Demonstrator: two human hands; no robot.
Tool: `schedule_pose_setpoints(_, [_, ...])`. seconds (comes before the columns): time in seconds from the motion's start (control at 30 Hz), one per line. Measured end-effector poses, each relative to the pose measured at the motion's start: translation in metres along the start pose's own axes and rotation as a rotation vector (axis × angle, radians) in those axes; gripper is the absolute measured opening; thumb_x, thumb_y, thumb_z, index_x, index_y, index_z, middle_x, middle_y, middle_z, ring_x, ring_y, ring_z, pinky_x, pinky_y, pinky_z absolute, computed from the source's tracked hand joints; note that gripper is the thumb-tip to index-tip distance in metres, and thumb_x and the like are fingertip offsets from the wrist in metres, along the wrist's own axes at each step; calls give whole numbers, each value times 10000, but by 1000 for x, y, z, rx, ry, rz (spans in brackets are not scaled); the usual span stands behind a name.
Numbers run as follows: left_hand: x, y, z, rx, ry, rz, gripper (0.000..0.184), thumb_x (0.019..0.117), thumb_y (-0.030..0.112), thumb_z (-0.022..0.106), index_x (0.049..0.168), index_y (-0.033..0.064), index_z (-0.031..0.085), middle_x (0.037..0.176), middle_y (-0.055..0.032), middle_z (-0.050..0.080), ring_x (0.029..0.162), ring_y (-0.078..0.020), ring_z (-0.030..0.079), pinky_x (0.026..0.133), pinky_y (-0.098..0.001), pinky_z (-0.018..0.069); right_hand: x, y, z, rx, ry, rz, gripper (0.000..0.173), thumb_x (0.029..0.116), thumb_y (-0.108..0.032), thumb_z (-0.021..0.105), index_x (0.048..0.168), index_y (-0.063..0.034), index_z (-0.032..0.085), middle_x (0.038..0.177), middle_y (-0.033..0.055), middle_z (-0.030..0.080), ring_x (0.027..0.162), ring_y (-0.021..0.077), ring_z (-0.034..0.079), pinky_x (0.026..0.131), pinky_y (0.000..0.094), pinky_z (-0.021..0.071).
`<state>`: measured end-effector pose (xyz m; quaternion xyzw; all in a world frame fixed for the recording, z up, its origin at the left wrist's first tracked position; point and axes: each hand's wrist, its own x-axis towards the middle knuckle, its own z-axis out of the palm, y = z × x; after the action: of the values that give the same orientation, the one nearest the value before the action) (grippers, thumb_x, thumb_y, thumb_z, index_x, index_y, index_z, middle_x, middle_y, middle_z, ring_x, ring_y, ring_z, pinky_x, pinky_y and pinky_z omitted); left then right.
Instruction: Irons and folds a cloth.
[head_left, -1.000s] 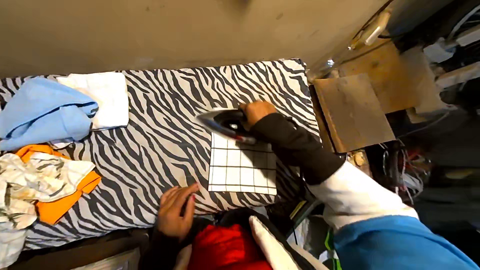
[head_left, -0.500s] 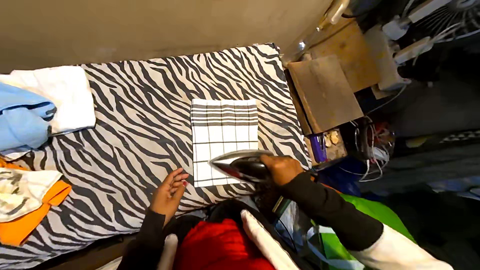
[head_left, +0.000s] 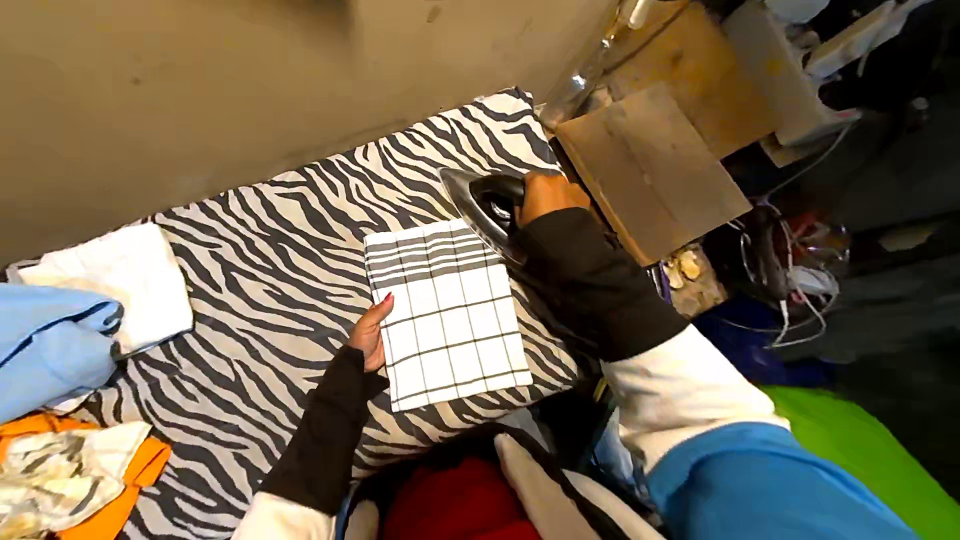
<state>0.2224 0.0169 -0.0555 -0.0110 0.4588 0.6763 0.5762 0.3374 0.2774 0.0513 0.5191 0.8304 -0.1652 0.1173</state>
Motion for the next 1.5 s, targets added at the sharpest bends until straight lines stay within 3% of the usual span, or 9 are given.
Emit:
schedule_pose_setpoints(0.17, [-25,28,26,139,118,44,456,1127,364,212,1246,154,600,1002,-25,751,911,-116,736,795,-318,621,-51,64,36,106,135,43,403,957,-218,694,1226,75,628,1092,393,659,1037,607,640,799,779,484])
schedule_pose_setpoints(0.33, [-93,120,86,599,28,187,341,1124,256,250,1085,192,582,795,88,699,699,6,677,633,-191,590,-90,79,27,36,-11,143,491,1015,-259,638,1382,56,554,1247,388,622,1209,575,584,986,730,432])
schedule_pose_setpoints(0.43, [-130,156,123,1073,38,320,357,1117,273,338,1443,181,453,1037,101,655,897,74,634,804,-154,546,-88,81,30,25,28,108,475,1009,-264,640,1353,59,578,1264,387,617,1224,561,583,985,728,428])
schedule_pose_setpoints(0.6, [-116,96,140,1557,37,400,711,1069,273,525,1648,85,157,1618,-283,315,1477,-442,352,1179,-589,311,-80,90,30,44,28,6,597,1026,-385,631,1382,88,550,1308,401,588,1263,566,555,1037,722,393])
schedule_pose_setpoints(0.7, [-113,14,115,1514,-135,133,785,1036,335,596,1655,129,158,1687,-262,131,1551,-495,99,1156,-748,180,-81,106,28,93,-18,-115,664,1047,-446,583,1378,127,520,1266,424,588,1227,586,561,1031,728,388])
schedule_pose_setpoints(0.87, [-179,-55,29,1077,-499,341,442,995,121,614,1402,-48,579,1452,-248,561,1366,-334,545,1154,-489,411,-156,57,21,119,19,-273,632,1056,-433,559,1334,134,541,1084,416,649,1049,604,633,910,744,451])
schedule_pose_setpoints(1.07, [-245,-49,-38,774,58,485,419,1018,167,532,1380,-37,578,1352,-139,654,1214,-158,654,1023,-324,543,-203,-130,74,-112,-440,-471,684,1075,-513,468,1458,54,466,1259,324,654,1202,501,633,998,648,489])
schedule_pose_setpoints(1.2, [-260,-29,-59,750,194,746,394,1040,172,516,1367,-40,578,1317,-115,681,1209,-170,658,1030,-332,548,-183,-222,118,69,-296,-558,607,1069,-449,521,1392,65,524,1226,327,665,1158,494,654,950,657,514])
schedule_pose_setpoints(1.5, [-244,-11,-87,823,476,942,328,1010,115,495,1242,-66,638,1166,-81,742,1096,-109,697,969,-275,571,-220,-143,103,-199,-383,-345,647,1079,-524,449,1446,8,475,1174,286,701,1127,482,681,934,635,529])
